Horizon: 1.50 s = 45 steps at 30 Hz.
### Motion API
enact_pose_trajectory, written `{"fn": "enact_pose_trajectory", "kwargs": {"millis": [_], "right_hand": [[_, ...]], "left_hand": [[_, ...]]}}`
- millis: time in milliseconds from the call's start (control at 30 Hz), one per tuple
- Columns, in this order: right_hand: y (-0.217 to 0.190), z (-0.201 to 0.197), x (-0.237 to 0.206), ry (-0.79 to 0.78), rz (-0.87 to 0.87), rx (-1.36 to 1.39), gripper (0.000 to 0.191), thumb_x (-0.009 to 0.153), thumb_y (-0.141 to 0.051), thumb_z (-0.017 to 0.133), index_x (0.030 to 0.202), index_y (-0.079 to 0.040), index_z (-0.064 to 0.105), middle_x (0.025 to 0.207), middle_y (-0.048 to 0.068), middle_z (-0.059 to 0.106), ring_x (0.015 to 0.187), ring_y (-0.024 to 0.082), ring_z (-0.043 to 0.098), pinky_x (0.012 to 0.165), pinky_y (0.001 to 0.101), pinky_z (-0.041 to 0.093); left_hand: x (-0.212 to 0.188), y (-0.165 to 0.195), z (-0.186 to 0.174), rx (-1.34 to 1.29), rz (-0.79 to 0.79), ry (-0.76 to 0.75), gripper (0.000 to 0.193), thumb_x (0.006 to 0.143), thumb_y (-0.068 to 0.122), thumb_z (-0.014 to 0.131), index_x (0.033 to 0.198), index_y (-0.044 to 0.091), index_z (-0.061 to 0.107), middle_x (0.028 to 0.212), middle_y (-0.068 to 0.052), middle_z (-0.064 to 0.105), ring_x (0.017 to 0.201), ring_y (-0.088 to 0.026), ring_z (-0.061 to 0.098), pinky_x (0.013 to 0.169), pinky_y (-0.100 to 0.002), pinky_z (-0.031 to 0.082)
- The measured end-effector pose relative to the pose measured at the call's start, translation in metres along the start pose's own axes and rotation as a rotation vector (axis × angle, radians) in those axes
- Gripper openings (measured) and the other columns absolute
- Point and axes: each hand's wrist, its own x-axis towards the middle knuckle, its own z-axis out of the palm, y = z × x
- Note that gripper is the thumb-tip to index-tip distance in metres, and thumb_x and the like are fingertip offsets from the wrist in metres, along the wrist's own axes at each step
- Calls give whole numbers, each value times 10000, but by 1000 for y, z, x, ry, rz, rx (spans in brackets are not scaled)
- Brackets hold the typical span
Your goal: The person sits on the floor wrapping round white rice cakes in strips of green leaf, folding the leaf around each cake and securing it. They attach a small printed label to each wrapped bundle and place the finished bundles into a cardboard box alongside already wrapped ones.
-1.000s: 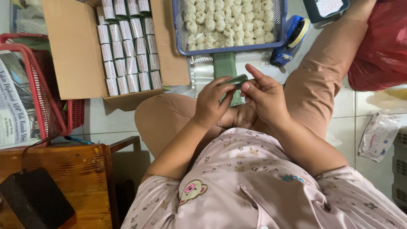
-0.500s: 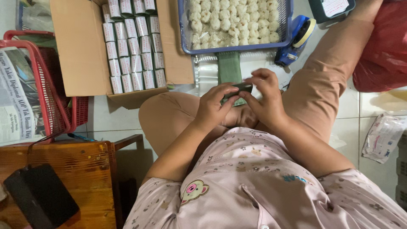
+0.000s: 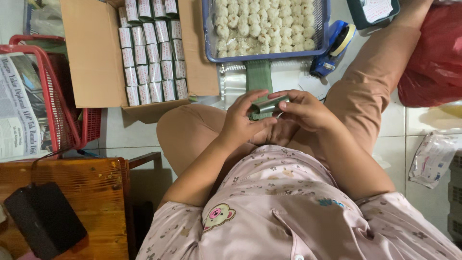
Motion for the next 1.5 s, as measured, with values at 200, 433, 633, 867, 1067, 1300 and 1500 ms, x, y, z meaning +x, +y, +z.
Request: {"fn": "enact_pose_trajectory", "kwargs": {"millis": [200, 433, 633, 867, 1067, 1300, 1500], "right_hand": [[-11, 9, -13, 48, -160, -230, 490, 908, -15, 730, 1370, 23, 569, 1233, 75, 670, 1121, 132, 641, 934, 278, 536], [-18, 23, -11, 108, -129, -367, 499, 885, 12, 735, 1357, 13, 578, 1211, 69, 681, 1077, 119, 647, 883, 284, 553], [-27, 40, 17, 48, -253, -473, 699, 830, 15, 785, 1457, -50, 482, 1345, 91, 601, 1210, 138, 599, 935, 277, 513], [-21, 22, 37, 173, -259, -848, 539, 903, -149, 748, 1402, -54, 567, 1367, 88, 605, 1152, 182, 647, 892, 311, 565], [7, -11, 28, 267, -18, -881, 473, 897, -228, 733, 1346, -106, 645, 1195, 86, 707, 1040, 159, 689, 839, 324, 570], [15, -21, 19, 351, 140, -848, 476, 884, -239, 729, 1343, -135, 659, 1079, 73, 750, 936, 153, 682, 820, 328, 567], [14, -16, 27, 376, 188, -851, 484, 881, -240, 739, 1348, -138, 667, 1067, 97, 751, 912, 174, 686, 809, 335, 582]], "left_hand": [[3, -21, 1, -352, -311, -20, 545, 884, 78, 840, 1374, -2, 614, 1251, -81, 706, 1162, -165, 682, 1019, -310, 587], [8, -34, -15, -142, -253, -168, 687, 823, 124, 870, 1429, 49, 557, 1308, -63, 646, 1165, -136, 645, 984, -304, 563], [22, -78, -40, -310, -201, -224, 668, 914, 64, 813, 1507, 99, 509, 1399, -54, 616, 1266, -163, 604, 1077, -329, 529], [79, -173, -184, -581, -112, 584, 613, 936, 21, 813, 1448, 79, 481, 1228, -87, 570, 1010, -204, 565, 820, -317, 513], [135, -213, -319, 599, 49, 1172, 375, 817, 152, 896, 1074, 59, 639, 1103, -97, 691, 1004, -279, 681, 851, -404, 556], [159, -237, -335, 836, -398, 1186, 318, 832, 250, 846, 1028, 72, 669, 1098, -128, 701, 1009, -351, 670, 882, -456, 526], [160, -255, -327, 1049, -186, 1037, 184, 1040, 215, 637, 1143, 73, 688, 1382, -137, 594, 1247, -371, 590, 1013, -451, 526]]}}
